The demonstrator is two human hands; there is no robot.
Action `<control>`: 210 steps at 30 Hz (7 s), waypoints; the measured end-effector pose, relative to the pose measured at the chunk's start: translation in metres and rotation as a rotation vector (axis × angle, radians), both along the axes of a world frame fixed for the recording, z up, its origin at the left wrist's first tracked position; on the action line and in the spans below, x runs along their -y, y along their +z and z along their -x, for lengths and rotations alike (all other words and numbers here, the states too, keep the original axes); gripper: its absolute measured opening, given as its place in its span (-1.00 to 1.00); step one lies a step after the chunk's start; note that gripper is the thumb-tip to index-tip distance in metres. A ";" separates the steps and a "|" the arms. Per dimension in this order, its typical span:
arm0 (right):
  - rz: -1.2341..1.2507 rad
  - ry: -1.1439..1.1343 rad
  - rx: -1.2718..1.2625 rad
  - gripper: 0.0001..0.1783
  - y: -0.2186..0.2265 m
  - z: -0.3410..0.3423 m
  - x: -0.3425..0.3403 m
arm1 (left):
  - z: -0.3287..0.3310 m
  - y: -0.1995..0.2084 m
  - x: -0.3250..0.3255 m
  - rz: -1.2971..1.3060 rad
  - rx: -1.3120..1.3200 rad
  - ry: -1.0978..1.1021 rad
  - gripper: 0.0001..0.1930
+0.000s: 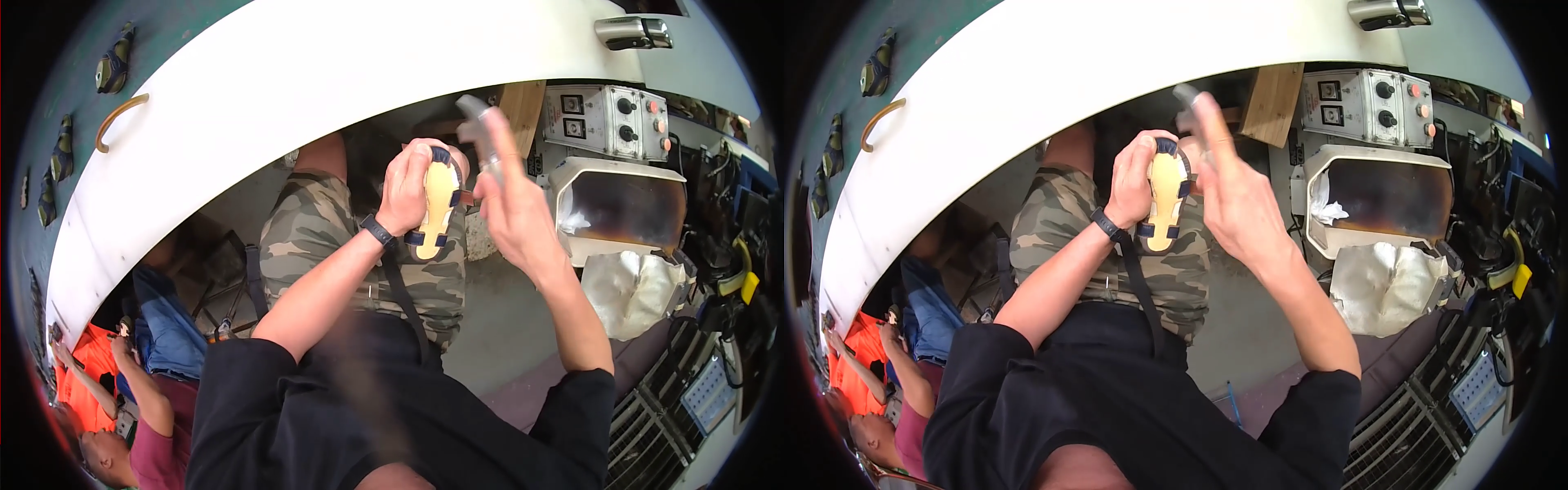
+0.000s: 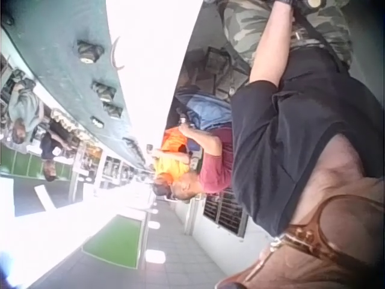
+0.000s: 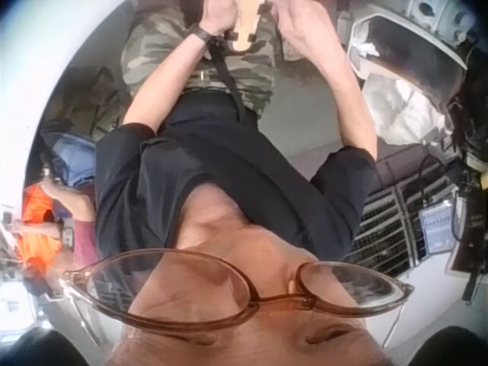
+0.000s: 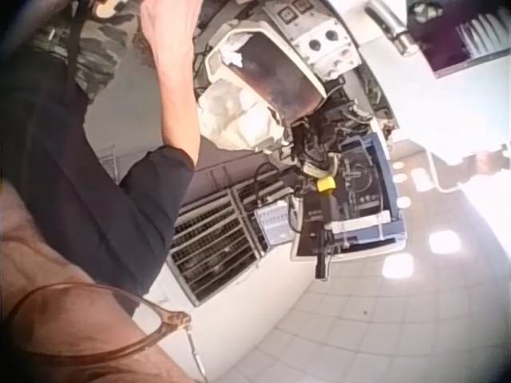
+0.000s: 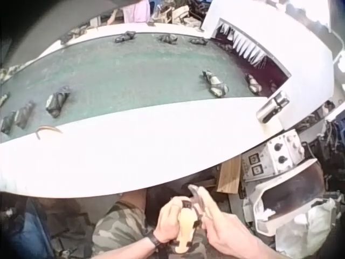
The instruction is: Assembling shoe components by stretching and securing the upper material onto a shoe last using pliers.
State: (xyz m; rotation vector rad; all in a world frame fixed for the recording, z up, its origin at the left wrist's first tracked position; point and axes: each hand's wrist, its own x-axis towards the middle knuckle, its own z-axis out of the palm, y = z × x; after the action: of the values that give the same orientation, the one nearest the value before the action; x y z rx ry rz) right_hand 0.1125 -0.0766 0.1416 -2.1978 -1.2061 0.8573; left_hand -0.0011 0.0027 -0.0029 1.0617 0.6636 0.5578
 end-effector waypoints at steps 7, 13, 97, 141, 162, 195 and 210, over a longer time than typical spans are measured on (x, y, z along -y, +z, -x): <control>0.111 0.177 0.150 -0.15 -0.016 0.000 -0.003 | 0.000 -0.003 0.000 -0.036 -0.030 0.034 -0.54; 0.193 0.283 0.245 -0.14 -0.023 0.017 0.000 | 0.000 -0.004 0.006 0.026 0.052 0.037 -0.41; 0.621 0.134 -0.360 -0.31 -0.343 0.123 0.088 | 0.117 0.001 -0.315 -1.342 -1.100 0.163 -0.60; 0.292 -0.164 -0.434 -0.58 -0.251 0.135 -0.018 | 0.113 -0.003 -0.312 -1.341 -1.147 0.244 -0.60; -0.109 -0.675 -0.807 -0.84 -0.090 -0.036 0.069 | 0.097 -0.001 -0.321 -1.315 -1.193 0.221 -0.54; 0.104 0.061 0.787 -0.24 -0.097 -0.225 -0.328 | 0.101 0.023 -0.308 -1.249 -1.080 0.273 -0.69; -0.284 -0.381 -0.224 -0.31 -0.065 -0.330 -0.303 | 0.096 0.028 -0.307 -1.165 -1.028 0.225 -0.69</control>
State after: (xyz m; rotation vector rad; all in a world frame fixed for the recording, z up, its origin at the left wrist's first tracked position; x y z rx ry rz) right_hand 0.4430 0.2268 0.0761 -1.9502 -0.7200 0.7013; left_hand -0.0976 0.3099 0.0250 2.4538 1.4292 0.5675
